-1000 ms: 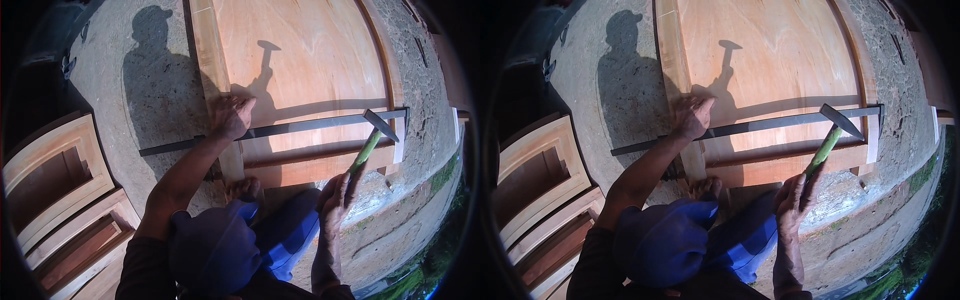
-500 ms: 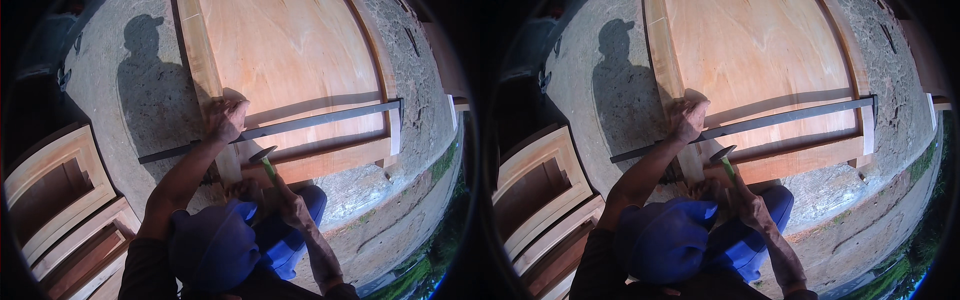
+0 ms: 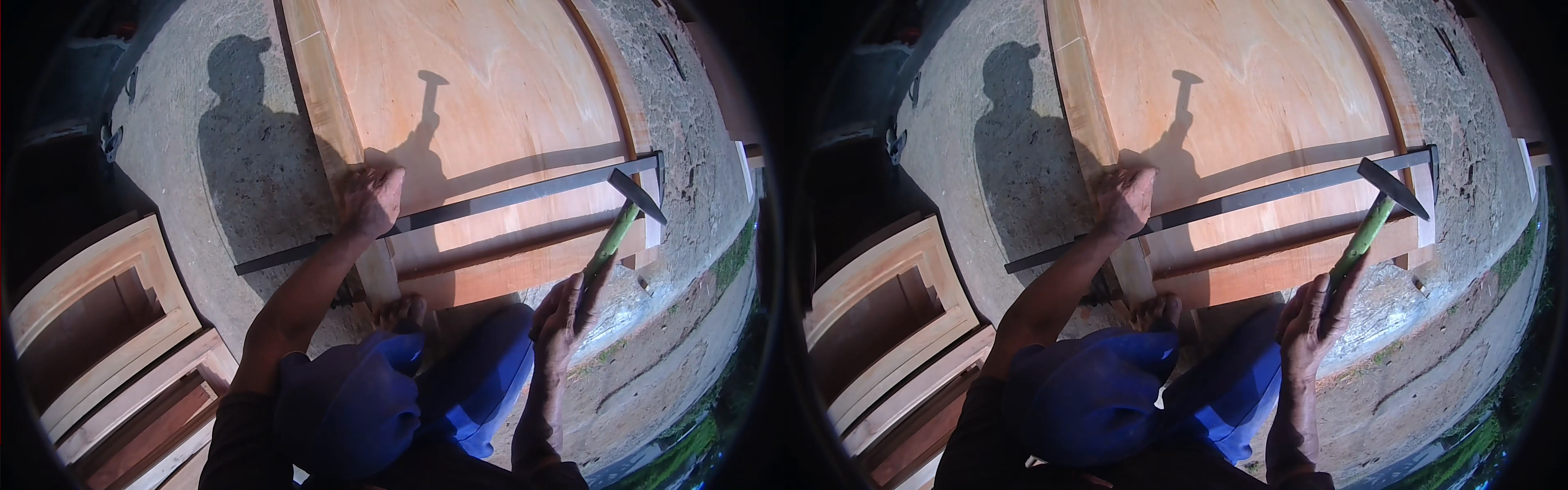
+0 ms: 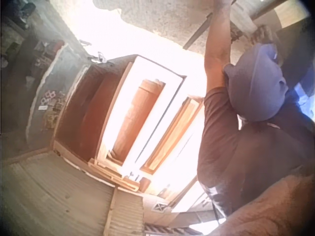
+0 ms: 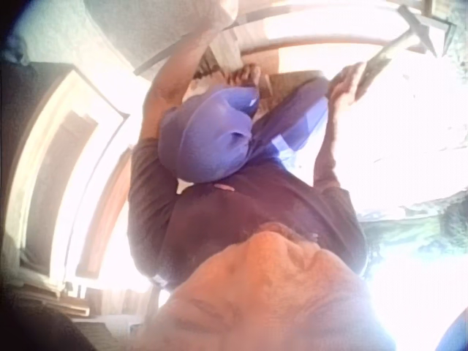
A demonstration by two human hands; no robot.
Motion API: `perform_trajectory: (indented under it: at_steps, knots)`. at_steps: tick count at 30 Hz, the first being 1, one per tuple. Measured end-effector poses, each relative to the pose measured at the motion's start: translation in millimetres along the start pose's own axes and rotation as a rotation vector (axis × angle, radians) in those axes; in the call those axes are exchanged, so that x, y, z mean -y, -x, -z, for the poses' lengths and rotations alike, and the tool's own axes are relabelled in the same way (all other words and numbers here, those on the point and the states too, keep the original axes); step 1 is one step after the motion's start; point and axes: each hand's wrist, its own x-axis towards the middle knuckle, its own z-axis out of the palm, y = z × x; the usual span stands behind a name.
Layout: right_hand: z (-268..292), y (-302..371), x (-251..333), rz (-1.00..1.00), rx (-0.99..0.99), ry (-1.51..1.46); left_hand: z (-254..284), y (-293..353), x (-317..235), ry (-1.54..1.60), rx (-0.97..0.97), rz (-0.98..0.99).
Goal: The person assembles a wooden frame on a large plywood sheet using a hammer and nails. They secure wooden strips to the plywood, then mark the plywood with a pencil using a wooden strip as a guide.
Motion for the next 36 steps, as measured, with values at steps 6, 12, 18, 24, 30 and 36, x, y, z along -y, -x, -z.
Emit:
perform_trajectory:
  at_steps: [6, 12, 18, 24, 30, 36]
  knots:
    - [-10, 7, -52, 0.278, 0.399, 0.199, -6, -19, -4, 0.027, -0.068, -0.019]
    - [-10, 27, -37, 0.048, -0.027, -0.336, 5, -4, -8, 0.010, -0.008, -0.009]
    - [-15, 21, -41, 0.243, 0.440, -0.024, -4, 0, -4, 0.093, -0.091, -0.013]
    - [-21, 45, -40, 0.134, 0.087, -0.389, -2, -2, -7, 0.038, 0.007, -0.001]
    - [-1, 9, 36, -0.051, 0.138, -0.201, 1, 8, -2, -0.017, -0.031, -0.013]
    - [-28, 59, -72, 0.320, 0.463, 0.179, -4, -7, -8, 0.048, -0.039, -0.027]
